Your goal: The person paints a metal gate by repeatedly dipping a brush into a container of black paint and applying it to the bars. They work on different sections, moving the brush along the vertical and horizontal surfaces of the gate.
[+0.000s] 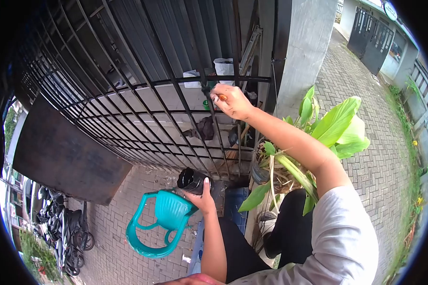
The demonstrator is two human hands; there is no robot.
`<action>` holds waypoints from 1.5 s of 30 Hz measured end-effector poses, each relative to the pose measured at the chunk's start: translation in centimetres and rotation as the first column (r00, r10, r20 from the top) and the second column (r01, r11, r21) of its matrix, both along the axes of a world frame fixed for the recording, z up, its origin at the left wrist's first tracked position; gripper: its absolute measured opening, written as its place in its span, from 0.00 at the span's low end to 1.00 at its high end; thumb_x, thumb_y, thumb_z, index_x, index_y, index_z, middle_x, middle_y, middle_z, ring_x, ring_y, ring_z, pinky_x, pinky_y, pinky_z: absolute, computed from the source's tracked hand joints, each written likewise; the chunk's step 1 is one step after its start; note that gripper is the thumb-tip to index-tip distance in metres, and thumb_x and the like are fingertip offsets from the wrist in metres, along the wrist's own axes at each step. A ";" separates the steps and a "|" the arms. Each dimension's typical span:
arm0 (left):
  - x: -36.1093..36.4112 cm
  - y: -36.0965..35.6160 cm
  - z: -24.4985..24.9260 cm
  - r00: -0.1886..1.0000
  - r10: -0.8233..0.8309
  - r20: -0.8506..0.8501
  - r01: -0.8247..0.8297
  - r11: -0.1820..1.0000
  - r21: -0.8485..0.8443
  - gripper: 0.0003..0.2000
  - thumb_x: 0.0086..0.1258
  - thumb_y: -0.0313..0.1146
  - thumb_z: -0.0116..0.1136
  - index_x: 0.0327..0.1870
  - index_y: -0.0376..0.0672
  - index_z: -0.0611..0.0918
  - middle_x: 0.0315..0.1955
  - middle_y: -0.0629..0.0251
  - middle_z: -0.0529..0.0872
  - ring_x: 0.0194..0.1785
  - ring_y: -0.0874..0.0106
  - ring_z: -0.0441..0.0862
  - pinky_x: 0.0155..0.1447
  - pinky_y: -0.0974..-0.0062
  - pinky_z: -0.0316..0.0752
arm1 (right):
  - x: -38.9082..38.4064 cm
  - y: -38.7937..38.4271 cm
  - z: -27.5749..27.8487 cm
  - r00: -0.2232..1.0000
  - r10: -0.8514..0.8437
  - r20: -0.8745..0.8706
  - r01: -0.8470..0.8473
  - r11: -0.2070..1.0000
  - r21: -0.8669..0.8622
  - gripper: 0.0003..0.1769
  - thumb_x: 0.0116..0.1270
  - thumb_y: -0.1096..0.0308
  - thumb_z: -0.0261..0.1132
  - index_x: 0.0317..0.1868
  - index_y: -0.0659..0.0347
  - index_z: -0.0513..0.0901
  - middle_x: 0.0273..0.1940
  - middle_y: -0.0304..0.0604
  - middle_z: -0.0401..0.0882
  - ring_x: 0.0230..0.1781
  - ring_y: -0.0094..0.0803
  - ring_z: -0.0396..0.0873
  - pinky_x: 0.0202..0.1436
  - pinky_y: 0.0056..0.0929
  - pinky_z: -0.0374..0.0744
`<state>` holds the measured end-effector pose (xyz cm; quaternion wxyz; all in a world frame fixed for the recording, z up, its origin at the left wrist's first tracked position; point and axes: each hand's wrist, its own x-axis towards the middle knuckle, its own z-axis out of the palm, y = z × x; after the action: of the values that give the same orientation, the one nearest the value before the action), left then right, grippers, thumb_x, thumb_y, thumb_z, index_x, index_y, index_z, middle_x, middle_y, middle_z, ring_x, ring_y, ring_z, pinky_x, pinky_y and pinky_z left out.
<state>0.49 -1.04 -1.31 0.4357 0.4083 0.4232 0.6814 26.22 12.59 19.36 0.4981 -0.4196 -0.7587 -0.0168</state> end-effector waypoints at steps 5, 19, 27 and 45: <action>0.0 0.3 0.0 1.000 0.004 0.008 -0.004 1.000 0.005 0.41 0.65 0.21 0.76 0.76 0.33 0.62 0.66 0.52 0.75 0.65 0.66 0.79 0.69 0.68 0.77 | -0.3 0.2 0.4 0.974 -0.137 -0.181 0.160 0.980 0.121 0.04 0.70 0.74 0.65 0.39 0.67 0.81 0.33 0.50 0.80 0.33 0.47 0.82 0.39 0.37 0.80; 0.0 -0.5 1.4 0.999 0.007 0.036 -0.006 1.000 -0.025 0.38 0.67 0.24 0.75 0.75 0.31 0.65 0.68 0.51 0.75 0.67 0.64 0.77 0.73 0.64 0.74 | 0.0 0.3 -0.4 0.986 -0.116 -0.117 0.120 0.992 0.027 0.05 0.71 0.73 0.64 0.40 0.68 0.81 0.33 0.51 0.79 0.32 0.48 0.81 0.39 0.39 0.79; -0.2 -0.3 0.7 1.000 0.008 0.006 -0.008 1.000 0.001 0.37 0.67 0.23 0.75 0.75 0.32 0.65 0.68 0.52 0.76 0.66 0.64 0.78 0.70 0.65 0.77 | -0.2 0.3 -1.1 0.995 -0.001 0.102 0.002 1.000 -0.016 0.05 0.66 0.72 0.66 0.38 0.64 0.82 0.33 0.50 0.81 0.36 0.53 0.81 0.42 0.44 0.81; -0.2 -0.4 0.8 1.000 0.000 0.008 0.000 0.999 -0.038 0.38 0.68 0.24 0.74 0.76 0.33 0.65 0.68 0.53 0.76 0.66 0.64 0.78 0.72 0.65 0.75 | -1.5 0.4 -1.3 0.994 0.042 0.102 -0.043 0.999 0.013 0.03 0.69 0.73 0.66 0.39 0.63 0.80 0.35 0.46 0.78 0.34 0.45 0.80 0.42 0.37 0.80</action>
<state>0.25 -1.40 -0.53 0.4451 0.3973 0.4342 0.6749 24.73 12.95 18.03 0.4624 -0.3981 -0.7916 -0.0333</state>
